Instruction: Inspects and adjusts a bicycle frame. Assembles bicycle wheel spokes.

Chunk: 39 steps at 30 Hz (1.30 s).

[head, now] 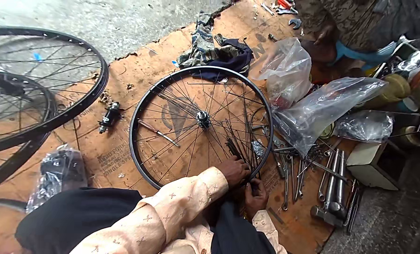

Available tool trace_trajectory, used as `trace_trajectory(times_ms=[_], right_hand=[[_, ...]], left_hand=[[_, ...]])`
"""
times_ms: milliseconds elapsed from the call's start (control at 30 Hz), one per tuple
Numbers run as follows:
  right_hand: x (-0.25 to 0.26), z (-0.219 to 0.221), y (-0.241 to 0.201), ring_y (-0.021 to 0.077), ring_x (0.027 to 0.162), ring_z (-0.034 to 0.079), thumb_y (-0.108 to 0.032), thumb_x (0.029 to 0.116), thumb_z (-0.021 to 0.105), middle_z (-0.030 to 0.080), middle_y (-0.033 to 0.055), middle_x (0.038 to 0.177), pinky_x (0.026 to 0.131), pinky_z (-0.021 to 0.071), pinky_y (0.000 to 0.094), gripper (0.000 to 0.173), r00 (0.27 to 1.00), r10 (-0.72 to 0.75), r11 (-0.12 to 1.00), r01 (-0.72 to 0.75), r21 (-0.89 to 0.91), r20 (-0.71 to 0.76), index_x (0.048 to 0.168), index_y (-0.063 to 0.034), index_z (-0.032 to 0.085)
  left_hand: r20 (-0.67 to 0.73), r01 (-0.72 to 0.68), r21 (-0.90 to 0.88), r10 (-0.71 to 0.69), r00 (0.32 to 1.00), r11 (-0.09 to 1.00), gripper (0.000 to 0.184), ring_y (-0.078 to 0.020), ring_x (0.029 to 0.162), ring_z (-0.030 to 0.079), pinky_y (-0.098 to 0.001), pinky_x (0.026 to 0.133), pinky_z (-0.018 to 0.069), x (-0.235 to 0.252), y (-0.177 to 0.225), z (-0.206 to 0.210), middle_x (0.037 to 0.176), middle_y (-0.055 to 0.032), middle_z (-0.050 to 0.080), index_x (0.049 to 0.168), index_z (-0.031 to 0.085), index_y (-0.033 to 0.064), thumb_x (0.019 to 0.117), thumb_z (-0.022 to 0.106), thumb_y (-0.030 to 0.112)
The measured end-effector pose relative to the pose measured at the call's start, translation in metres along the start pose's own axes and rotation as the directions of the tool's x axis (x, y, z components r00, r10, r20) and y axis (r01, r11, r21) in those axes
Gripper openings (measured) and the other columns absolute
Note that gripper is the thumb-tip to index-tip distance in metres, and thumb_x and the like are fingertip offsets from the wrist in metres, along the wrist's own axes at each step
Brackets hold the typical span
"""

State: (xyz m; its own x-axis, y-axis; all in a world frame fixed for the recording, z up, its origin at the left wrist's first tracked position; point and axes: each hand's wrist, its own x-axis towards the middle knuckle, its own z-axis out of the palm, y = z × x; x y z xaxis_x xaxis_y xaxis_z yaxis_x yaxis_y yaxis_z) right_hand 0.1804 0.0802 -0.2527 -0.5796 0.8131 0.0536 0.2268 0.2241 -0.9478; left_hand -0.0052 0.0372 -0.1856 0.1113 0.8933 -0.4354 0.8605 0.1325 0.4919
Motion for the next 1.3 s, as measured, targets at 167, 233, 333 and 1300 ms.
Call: trace_trajectory(times_ms=[167, 233, 333, 1300], right_hand=[[-0.001, 0.001, -0.002, 0.0077, 0.078, 0.071, -0.002, 0.0823, 0.068, 0.073, 0.0076, 0.088, 0.074, 0.0616, 0.0231, 0.017, 0.999, 0.028, 0.999, -0.029, -0.044, -0.022, 0.097, 0.0046, 0.071], [-0.001, 0.002, 0.001, 0.0083, 0.079, 0.071, -0.004, 0.0849, 0.067, 0.073, 0.0088, 0.088, 0.075, 0.0616, 0.0237, 0.014, 0.999, 0.017, 0.999, -0.018, -0.043, -0.036, 0.095, 0.0053, 0.071], [-0.002, 0.002, 0.005, 0.0083, 0.078, 0.07, -0.007, 0.0852, 0.066, 0.073, 0.0086, 0.088, 0.074, 0.0611, 0.0238, 0.016, 0.999, 0.016, 0.999, -0.017, -0.04, -0.028, 0.095, 0.0048, 0.071], [-0.002, 0.006, 0.001, 0.007, 0.079, 0.07, 0.001, 0.0789, 0.067, 0.072, 0.0097, 0.092, 0.075, 0.0609, 0.022, 0.028, 0.996, 0.083, 0.997, -0.082, 0.012, -0.038, 0.106, 0.0095, 0.065]], left_hand=[[-0.022, -0.042, -0.011, 0.042, 0.999, 0.999, 0.021, -0.0243, 0.121, 0.062, -0.0475, 0.105, 0.0474, -0.002, -0.003, -0.001, 0.124, -0.0046, 0.069, 0.12, 0.069, 0.0143, 0.1008, 0.06, 0.016], [-0.045, -0.049, -0.031, 0.048, 0.998, 0.998, 0.021, -0.0252, 0.119, 0.063, -0.0477, 0.105, 0.0484, -0.002, -0.003, 0.0, 0.122, -0.0057, 0.07, 0.12, 0.069, 0.013, 0.1009, 0.061, 0.015], [-0.016, -0.04, -0.042, 0.04, 0.999, 0.998, 0.023, -0.0263, 0.121, 0.062, -0.0481, 0.106, 0.0475, -0.002, -0.001, -0.001, 0.125, -0.0066, 0.068, 0.121, 0.069, 0.0124, 0.1012, 0.057, 0.01], [0.061, 0.0, -0.048, 0.003, 0.998, 0.999, 0.025, -0.0299, 0.12, 0.064, -0.0543, 0.105, 0.0471, 0.003, -0.001, -0.002, 0.126, -0.0096, 0.068, 0.123, 0.068, 0.0107, 0.1039, 0.053, 0.015]])
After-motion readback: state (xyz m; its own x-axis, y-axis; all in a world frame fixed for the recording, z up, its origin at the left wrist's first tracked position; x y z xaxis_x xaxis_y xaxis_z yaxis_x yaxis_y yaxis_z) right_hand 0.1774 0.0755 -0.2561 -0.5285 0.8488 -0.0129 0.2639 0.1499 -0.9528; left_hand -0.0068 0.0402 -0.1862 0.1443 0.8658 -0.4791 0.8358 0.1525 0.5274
